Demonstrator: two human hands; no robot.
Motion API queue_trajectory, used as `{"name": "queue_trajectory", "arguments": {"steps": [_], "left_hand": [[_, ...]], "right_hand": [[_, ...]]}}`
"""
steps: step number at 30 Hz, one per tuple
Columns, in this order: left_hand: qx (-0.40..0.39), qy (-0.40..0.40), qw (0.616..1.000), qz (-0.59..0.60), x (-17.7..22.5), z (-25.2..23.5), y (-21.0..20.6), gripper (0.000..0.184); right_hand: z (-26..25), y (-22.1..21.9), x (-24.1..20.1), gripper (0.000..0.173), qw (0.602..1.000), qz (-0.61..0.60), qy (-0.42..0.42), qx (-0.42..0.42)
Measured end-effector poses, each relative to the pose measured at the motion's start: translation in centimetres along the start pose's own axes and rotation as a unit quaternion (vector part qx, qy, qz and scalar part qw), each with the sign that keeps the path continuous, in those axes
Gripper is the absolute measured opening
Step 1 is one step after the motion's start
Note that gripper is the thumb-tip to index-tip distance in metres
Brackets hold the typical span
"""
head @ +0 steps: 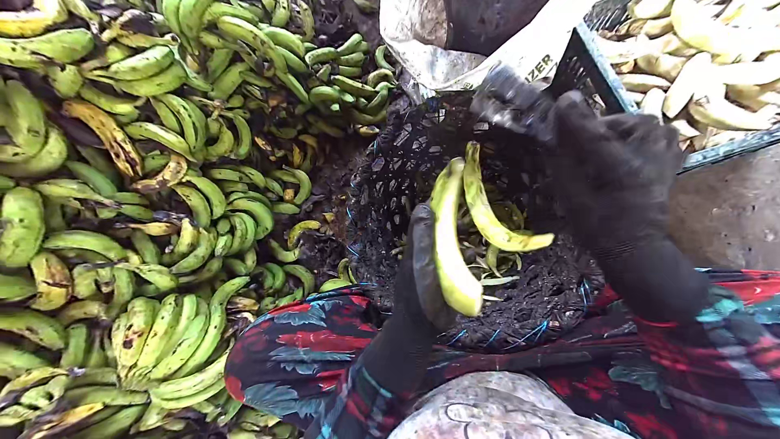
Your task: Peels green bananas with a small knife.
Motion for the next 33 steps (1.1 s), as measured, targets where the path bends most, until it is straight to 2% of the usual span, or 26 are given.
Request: {"name": "queue_trajectory", "arguments": {"steps": [2,3,4,5,6,7,8,9,10,12,13,14,15,17,18,19,20,23,24,25,27,28,29,30,31,33], "left_hand": [[0.013,-0.028,0.999,-0.008,1.2,-0.1,1.4,0.026],[0.005,-0.087,0.996,-0.009,1.9,-0.9,2.5,0.026],[-0.048,-0.189,0.981,-0.001,2.3,-2.3,4.2,0.030],[-0.145,-0.314,0.938,-0.001,2.1,-4.6,6.4,0.042],[-0.154,-0.364,0.918,-0.020,2.2,-5.8,7.5,0.047],[-0.061,-0.312,0.948,-0.017,2.8,-5.5,6.9,0.045],[0.102,-0.199,0.975,-0.020,3.3,-4.9,4.8,0.041],[-0.035,-0.284,0.956,-0.057,0.9,-6.0,6.1,0.042],[-0.125,-0.300,0.942,-0.082,-1.6,-6.6,6.4,0.045],[-0.189,-0.148,0.970,-0.029,-5.8,-5.5,5.5,0.043],[-0.203,-0.072,0.976,-0.020,-6.8,-4.5,5.2,0.044],[-0.209,-0.039,0.977,-0.032,-7.0,-4.0,5.4,0.047],[-0.208,-0.045,0.976,-0.044,-6.4,-4.0,5.8,0.051],[-0.175,-0.180,0.964,-0.091,-2.6,-3.8,6.1,0.053],[-0.109,-0.272,0.944,-0.153,0.6,-3.3,5.2,0.051],[0.022,-0.318,0.921,-0.225,4.2,-2.1,3.1,0.045],[0.099,-0.371,0.887,-0.255,6.9,-1.7,1.5,0.045],[0.148,-0.513,0.801,-0.271,10.5,-2.7,-0.3,0.059],[0.135,-0.508,0.804,-0.277,10.4,-2.9,-0.7,0.062],[0.105,-0.462,0.834,-0.282,9.7,-2.9,-1.1,0.062],[0.006,-0.273,0.915,-0.296,7.1,-2.2,-1.3,0.052],[-0.050,-0.196,0.924,-0.323,5.3,-2.0,-0.4,0.048],[-0.131,-0.157,0.922,-0.329,2.8,-2.3,1.7,0.046],[-0.233,-0.146,0.913,-0.301,-0.1,-3.3,4.7,0.054],[-0.272,-0.101,0.914,-0.285,-2.2,-3.6,7.0,0.057],[-0.255,0.008,0.918,-0.305,-3.8,-2.1,8.6,0.057]], "right_hand": [[0.3,1.2,0.0,0.043,0.997,-0.067,0.006,-0.050],[1.1,1.5,-0.4,0.042,0.989,-0.120,0.029,-0.087],[2.0,1.6,-0.8,0.042,0.974,-0.179,0.049,-0.128],[2.8,1.5,-1.3,0.041,0.956,-0.231,0.063,-0.170],[3.6,1.3,-1.7,0.041,0.938,-0.272,0.068,-0.205],[4.2,1.1,-2.2,0.038,0.927,-0.297,0.067,-0.220],[4.5,0.8,-2.7,0.036,0.928,-0.305,0.062,-0.206],[4.4,0.3,-2.9,0.034,0.943,-0.281,0.061,-0.166],[3.9,-0.2,-2.8,0.034,0.963,-0.239,0.069,-0.102],[2.0,-1.2,-1.8,0.034,0.990,-0.118,0.078,0.007],[1.1,-1.4,-1.1,0.035,0.995,-0.072,0.068,0.024],[0.4,-1.2,-0.4,0.038,0.997,-0.044,0.053,0.017],[0.0,-0.9,0.0,0.040,0.998,-0.042,0.041,-0.001],[0.8,-0.3,-0.4,0.039,0.992,-0.107,0.040,-0.057],[1.6,-0.1,-1.1,0.039,0.982,-0.159,0.046,-0.089],[2.5,0.0,-1.7,0.039,0.970,-0.206,0.050,-0.116],[3.3,0.2,-2.2,0.039,0.959,-0.241,0.052,-0.138],[4.4,0.7,-3.2,0.037,0.948,-0.278,0.067,-0.143],[4.3,0.5,-3.4,0.036,0.951,-0.272,0.071,-0.129],[3.9,0.2,-3.4,0.037,0.957,-0.257,0.073,-0.113],[2.5,-0.4,-2.9,0.038,0.970,-0.214,0.077,-0.088],[1.7,-0.6,-2.4,0.038,0.975,-0.192,0.080,-0.082],[1.2,-0.7,-1.9,0.037,0.977,-0.174,0.084,-0.086],[0.9,-1.0,-1.3,0.034,0.979,-0.157,0.088,-0.099],[0.9,-1.5,-0.8,0.031,0.978,-0.148,0.089,-0.120],[1.0,-2.8,0.4,0.031,0.978,-0.121,0.068,-0.159]]}}
Point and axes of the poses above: each hand's wrist, its own z-axis away from the middle knuckle, its own y-axis out of the back of the hand, x = y × z, the point moved 4 cm from there along -z, towards the middle knuckle, and after that the axes turned 6 degrees about -z, right-handed, at the moved point
